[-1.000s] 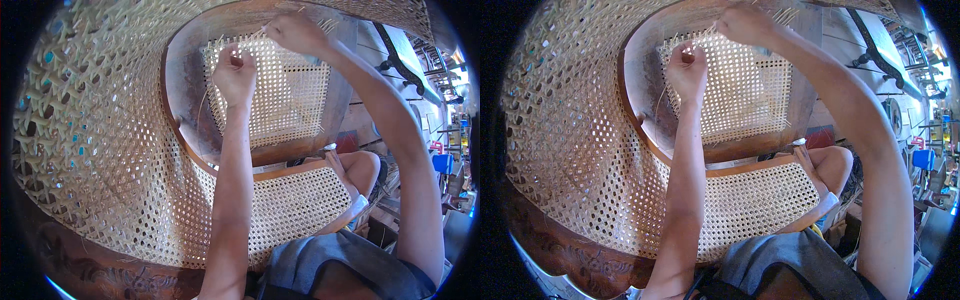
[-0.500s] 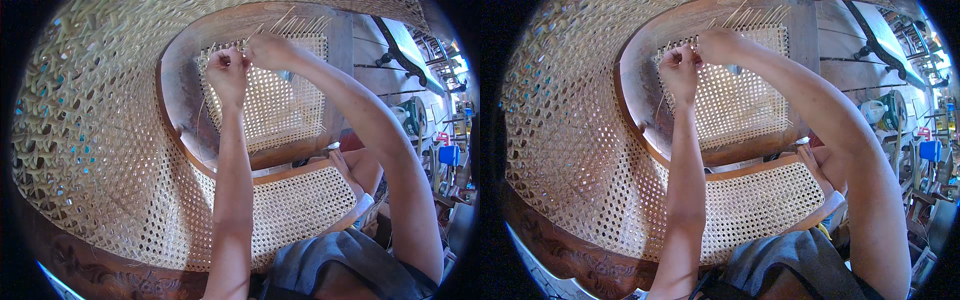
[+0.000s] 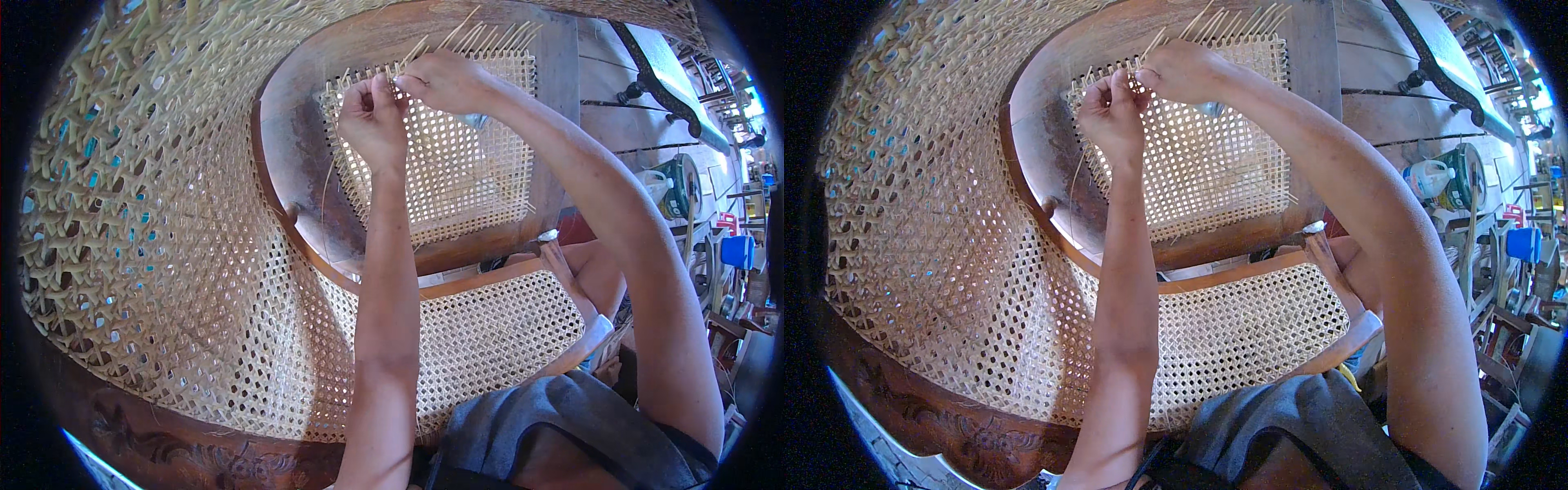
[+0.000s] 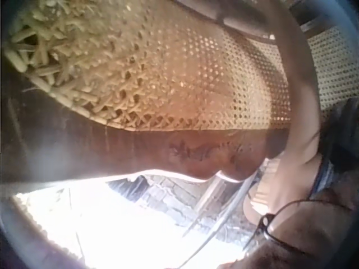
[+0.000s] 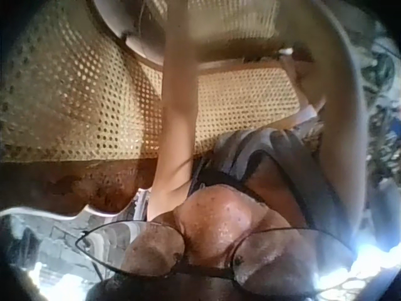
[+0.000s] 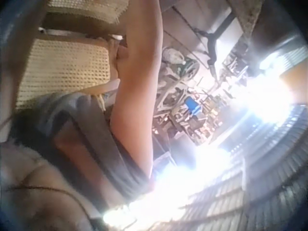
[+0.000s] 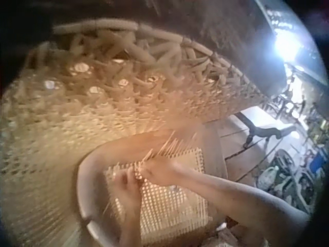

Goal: Repairing or weaving a rattan chair back using natural fibers and cutting tools.

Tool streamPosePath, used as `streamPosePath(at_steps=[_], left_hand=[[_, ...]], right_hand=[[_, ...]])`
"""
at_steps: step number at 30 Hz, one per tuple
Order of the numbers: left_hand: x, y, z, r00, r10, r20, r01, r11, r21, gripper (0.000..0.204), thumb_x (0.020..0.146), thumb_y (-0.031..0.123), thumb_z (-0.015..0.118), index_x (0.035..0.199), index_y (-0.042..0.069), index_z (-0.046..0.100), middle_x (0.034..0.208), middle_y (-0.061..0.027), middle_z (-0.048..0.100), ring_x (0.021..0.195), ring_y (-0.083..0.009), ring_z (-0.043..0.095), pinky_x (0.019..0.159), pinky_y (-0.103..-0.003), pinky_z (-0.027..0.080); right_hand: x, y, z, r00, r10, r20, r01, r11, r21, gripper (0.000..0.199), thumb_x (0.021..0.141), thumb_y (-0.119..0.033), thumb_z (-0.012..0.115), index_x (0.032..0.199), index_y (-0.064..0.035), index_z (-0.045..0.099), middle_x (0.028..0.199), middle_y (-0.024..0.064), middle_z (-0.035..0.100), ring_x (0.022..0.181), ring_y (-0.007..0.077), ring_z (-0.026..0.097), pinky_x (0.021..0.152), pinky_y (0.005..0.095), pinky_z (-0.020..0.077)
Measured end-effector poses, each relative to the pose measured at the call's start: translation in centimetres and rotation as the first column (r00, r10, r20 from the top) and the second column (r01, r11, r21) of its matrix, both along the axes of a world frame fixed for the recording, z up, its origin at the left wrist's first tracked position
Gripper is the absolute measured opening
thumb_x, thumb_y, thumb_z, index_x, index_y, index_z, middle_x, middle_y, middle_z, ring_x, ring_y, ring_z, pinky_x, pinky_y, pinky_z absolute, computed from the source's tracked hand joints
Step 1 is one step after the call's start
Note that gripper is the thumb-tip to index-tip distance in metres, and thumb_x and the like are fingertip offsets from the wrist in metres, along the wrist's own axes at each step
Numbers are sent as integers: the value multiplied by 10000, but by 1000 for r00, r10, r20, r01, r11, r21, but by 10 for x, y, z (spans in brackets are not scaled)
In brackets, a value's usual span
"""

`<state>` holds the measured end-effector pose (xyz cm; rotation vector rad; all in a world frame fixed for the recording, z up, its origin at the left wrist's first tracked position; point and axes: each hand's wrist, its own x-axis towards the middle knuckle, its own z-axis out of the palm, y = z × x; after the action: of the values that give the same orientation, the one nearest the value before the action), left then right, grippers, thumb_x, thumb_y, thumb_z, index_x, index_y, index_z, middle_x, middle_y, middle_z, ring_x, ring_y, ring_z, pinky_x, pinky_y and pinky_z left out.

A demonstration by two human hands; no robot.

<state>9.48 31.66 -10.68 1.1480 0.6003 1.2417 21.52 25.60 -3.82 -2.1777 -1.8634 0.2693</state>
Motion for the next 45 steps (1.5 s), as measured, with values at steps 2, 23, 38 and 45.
streamPosePath(at_steps=[2, 23, 38, 45], left_hand=[[-3, 1, -2, 1000, 0, 25, 0, 1000, 17, 165, 939, 118, 627, 840, -13, 604, 666, -42, 615, 560, -75, 581, 490, -232, 510], [8, 8, -16, 977, 129, -169, -91, 972, 217, 128, 881, 64, 593, 826, -49, 616, 668, -78, 643, 555, -100, 594, 487, -257, 492], [8, 4, -13, 981, 135, -139, -93, 958, 271, 70, 908, 88, 621, 907, 19, 633, 647, -1, 605, 560, -46, 535, 503, -220, 418], [9, 0, -14, 979, 171, -111, -134, 950, 281, 74, 913, 79, 621, 959, 31, 654, 664, 14, 605, 584, -29, 507, 526, -202, 405]], right_hand=[[4, 2, -9, 999, 42, 35, -47, 990, 136, 337, 917, -302, 477, 813, -21, 630, 764, 208, 625, 743, 401, 615, 711, 508, 477], [9, 1, -9, 997, 72, 16, -74, 989, 128, 292, 912, -263, 518, 826, -20, 656, 778, 197, 627, 779, 386, 606, 741, 490, 468], [-13, -5, 14, 949, -272, 156, 269, 962, 43, 380, 965, -273, 487, 809, 31, 651, 761, 248, 645, 778, 408, 662, 730, 509, 526], [-32, 0, 24, 933, -304, 193, 315, 949, -30, 355, 945, -318, 512, 969, -19, 703, 953, 213, 693, 928, 366, 678, 814, 472, 536]])
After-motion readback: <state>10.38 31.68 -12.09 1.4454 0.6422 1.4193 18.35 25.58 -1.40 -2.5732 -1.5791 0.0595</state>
